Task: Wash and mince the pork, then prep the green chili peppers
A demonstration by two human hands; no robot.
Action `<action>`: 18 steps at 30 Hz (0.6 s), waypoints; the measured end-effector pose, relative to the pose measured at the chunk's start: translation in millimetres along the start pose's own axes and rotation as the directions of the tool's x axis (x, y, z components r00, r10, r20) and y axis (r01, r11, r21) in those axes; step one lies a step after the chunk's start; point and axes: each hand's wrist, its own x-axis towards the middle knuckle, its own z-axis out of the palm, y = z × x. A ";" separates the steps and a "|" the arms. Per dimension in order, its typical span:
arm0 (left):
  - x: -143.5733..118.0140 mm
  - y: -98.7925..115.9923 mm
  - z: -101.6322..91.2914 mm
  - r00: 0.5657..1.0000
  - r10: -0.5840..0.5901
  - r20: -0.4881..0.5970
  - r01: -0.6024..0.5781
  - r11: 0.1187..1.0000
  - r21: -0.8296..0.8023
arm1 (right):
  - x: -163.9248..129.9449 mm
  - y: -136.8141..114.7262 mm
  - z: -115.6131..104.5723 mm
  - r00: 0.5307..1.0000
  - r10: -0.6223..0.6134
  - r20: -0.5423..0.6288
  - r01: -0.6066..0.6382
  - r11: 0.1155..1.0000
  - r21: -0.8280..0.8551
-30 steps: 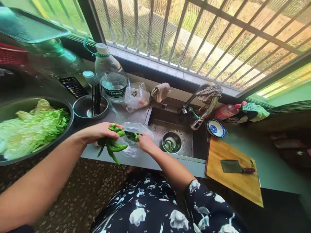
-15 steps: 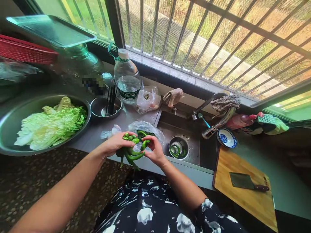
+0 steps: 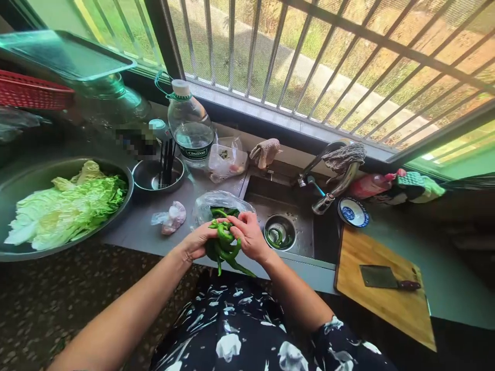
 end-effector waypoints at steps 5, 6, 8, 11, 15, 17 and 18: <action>2.1 -5.3 15.8 0.992 0.082 -0.093 -0.069 0.988 0.136 | -12.6 3.6 -13.6 1.000 0.011 -0.007 -0.012 1.000 -0.027; 2.4 -6.0 18.5 0.988 0.108 -0.112 -0.086 0.978 0.190 | -14.6 4.7 -16.4 1.000 0.005 -0.010 -0.006 0.999 -0.049; 2.5 -7.1 23.4 0.977 0.166 -0.133 -0.116 0.941 0.318 | -17.7 5.9 -22.0 1.000 -0.024 0.016 0.026 0.992 -0.127; 1.6 -7.8 30.5 0.961 0.244 -0.131 -0.151 0.857 0.493 | -20.4 5.2 -29.1 0.995 -0.052 0.090 0.074 0.963 -0.258; -0.6 -9.1 39.1 0.938 0.321 -0.132 -0.164 0.746 0.645 | -23.0 3.9 -31.9 0.990 -0.020 0.140 0.065 0.944 -0.323; -1.0 -10.6 41.4 0.929 0.343 -0.137 -0.167 0.721 0.673 | -24.8 4.8 -31.9 0.990 -0.017 0.140 0.062 0.942 -0.329; -1.0 -11.3 41.9 0.926 0.354 -0.132 -0.176 0.714 0.678 | -25.7 5.6 -32.3 0.989 -0.024 0.143 0.070 0.942 -0.328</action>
